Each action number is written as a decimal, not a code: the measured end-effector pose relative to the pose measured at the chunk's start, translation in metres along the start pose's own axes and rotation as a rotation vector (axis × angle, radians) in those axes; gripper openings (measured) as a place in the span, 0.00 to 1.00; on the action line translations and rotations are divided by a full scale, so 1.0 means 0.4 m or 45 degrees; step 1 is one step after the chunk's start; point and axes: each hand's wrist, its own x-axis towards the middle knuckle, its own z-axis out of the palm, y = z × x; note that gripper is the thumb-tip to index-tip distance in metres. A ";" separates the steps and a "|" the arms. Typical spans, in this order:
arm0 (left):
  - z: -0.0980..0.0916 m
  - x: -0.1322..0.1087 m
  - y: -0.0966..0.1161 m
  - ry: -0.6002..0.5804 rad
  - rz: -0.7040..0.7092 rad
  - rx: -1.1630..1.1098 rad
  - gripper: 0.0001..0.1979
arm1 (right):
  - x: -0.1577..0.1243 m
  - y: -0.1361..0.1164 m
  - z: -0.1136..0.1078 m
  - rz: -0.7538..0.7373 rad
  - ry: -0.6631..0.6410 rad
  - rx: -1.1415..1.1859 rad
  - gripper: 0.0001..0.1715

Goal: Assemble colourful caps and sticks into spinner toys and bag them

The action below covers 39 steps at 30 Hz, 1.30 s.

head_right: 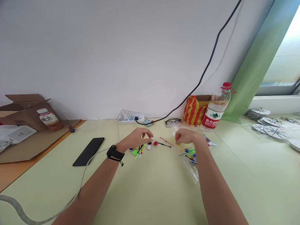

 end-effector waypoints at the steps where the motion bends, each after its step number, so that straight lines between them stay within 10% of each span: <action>1: 0.002 0.002 0.005 0.023 0.012 -0.016 0.12 | -0.003 -0.017 -0.002 -0.074 0.043 0.053 0.09; 6: 0.017 0.010 0.040 0.206 0.085 -0.186 0.20 | -0.012 -0.130 0.012 -0.521 0.202 0.665 0.19; 18: 0.002 0.014 0.067 0.392 0.205 -0.269 0.10 | 0.009 -0.214 0.058 -0.551 0.187 1.371 0.16; 39: 0.019 0.006 0.051 0.168 0.111 -0.353 0.06 | 0.008 -0.209 0.075 -0.485 0.027 0.714 0.07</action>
